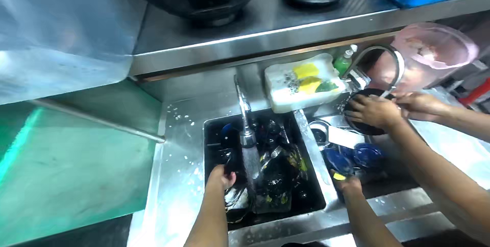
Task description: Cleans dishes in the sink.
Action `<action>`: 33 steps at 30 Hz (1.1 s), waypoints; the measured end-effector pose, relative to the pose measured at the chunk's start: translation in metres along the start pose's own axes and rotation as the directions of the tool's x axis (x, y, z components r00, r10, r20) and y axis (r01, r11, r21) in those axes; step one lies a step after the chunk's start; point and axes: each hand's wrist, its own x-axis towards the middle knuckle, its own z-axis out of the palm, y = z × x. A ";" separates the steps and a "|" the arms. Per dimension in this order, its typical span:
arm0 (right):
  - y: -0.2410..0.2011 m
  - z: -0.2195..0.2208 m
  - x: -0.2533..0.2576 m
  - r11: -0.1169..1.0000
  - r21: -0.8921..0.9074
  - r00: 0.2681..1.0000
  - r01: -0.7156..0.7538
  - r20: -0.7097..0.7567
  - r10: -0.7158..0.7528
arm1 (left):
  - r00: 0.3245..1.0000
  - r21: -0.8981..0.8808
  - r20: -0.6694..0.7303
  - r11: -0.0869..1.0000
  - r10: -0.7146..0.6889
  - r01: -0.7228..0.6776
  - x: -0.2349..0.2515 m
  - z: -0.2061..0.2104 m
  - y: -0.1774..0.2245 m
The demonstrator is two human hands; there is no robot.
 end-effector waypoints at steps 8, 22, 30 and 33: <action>-0.041 0.008 -0.042 0.972 -0.206 0.969 -0.114 0.194 0.155 | 0.957 0.104 0.057 0.952 0.283 -0.288 -0.061 -0.006 -0.022; -0.038 0.007 -0.080 0.838 -0.543 0.941 0.047 0.305 0.144 | 0.482 0.789 0.422 -0.049 0.768 -0.613 -0.109 -0.009 -0.069; -0.029 0.005 -0.124 0.488 -0.776 0.894 0.398 0.447 -0.018 | 0.612 0.310 0.161 0.549 0.774 -0.776 -0.106 -0.036 -0.042; 0.003 0.023 -0.160 0.415 -0.778 0.816 0.471 0.564 0.130 | 0.844 -0.064 0.284 0.888 0.455 -0.456 -0.106 -0.036 -0.051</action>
